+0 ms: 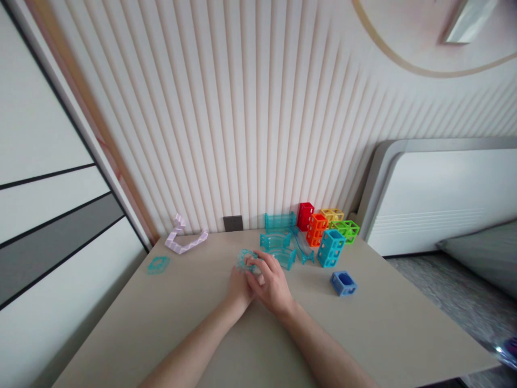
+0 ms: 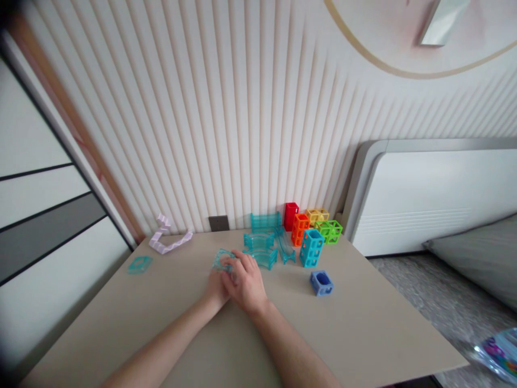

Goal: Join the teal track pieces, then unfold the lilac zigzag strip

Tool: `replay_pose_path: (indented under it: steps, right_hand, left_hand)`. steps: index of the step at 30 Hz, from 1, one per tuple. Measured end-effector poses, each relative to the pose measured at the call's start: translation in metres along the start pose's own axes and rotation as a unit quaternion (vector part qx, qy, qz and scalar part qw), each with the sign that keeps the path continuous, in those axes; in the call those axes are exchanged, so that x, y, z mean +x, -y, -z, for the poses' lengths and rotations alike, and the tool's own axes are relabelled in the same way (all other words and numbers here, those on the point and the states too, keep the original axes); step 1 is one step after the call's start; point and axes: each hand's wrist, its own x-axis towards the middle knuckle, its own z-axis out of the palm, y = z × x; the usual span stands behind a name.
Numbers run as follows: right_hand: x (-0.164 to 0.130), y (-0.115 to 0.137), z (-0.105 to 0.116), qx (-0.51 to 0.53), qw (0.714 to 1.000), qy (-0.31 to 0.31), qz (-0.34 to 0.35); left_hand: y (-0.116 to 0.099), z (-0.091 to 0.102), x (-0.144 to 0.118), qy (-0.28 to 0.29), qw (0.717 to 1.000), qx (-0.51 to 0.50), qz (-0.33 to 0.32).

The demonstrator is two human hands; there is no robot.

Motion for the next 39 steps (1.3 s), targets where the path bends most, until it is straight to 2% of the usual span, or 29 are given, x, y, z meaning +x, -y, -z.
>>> replay_pose_path:
  steps: [3,7,8,10,13,15,17,21,27,29,31,33,35,39]
  right_hand:
    - [-0.001,-0.002,-0.003,0.005,1.0,-0.005,0.001]
    - [-0.002,-0.002,-0.005,0.009,1.0,-0.005,0.008]
    - [-0.002,-0.002,-0.006,0.01,1.0,-0.003,0.009]
    - [-0.002,-0.003,-0.007,0.012,1.0,-0.002,0.009]
    - [-0.003,-0.006,-0.009,0.015,1.0,0.0,0.005]
    - [-0.004,-0.008,-0.011,0.018,1.0,0.003,0.005]
    - [-0.005,-0.01,-0.012,0.021,1.0,0.009,0.003]
    - [-0.006,-0.01,-0.013,0.027,0.999,0.026,-0.008]
    - [-0.006,-0.008,-0.011,0.034,0.998,0.043,-0.015]
    - [-0.006,-0.008,-0.011,0.035,0.998,0.049,-0.018]
    - [-0.007,-0.008,-0.011,0.038,0.998,0.052,-0.019]
    - [-0.007,-0.007,-0.011,0.043,0.998,0.051,-0.018]
    - [-0.006,-0.006,-0.01,0.052,0.997,0.048,-0.021]
    - [-0.007,-0.007,-0.011,0.054,0.997,0.036,-0.042]
  left_hand:
    - [0.032,0.028,-0.009,-0.024,0.998,0.049,0.007]
    - [0.1,0.084,-0.019,-0.088,0.99,0.104,0.036]
    - [0.118,0.097,-0.022,-0.115,0.984,0.123,0.057]
    - [0.154,0.116,-0.027,-0.195,0.954,0.198,0.108]
    - [0.195,0.124,-0.034,-0.211,0.921,0.253,0.207]
    - [0.212,0.12,-0.035,-0.176,0.917,0.255,0.251]
    - [0.222,0.114,-0.035,-0.138,0.922,0.248,0.261]
    - [0.228,0.108,-0.03,-0.11,0.933,0.236,0.246]
    - [0.221,0.115,-0.033,-0.115,0.932,0.226,0.259]
    - [0.215,0.121,-0.035,-0.155,0.924,0.217,0.274]
    - [0.207,0.127,-0.037,-0.239,0.914,0.189,0.267]
    - [0.196,0.129,-0.036,-0.326,0.91,0.14,0.213]
    - [0.181,0.124,-0.033,-0.359,0.922,0.081,0.121]
    - [0.142,0.091,-0.03,-0.298,0.952,-0.044,-0.044]
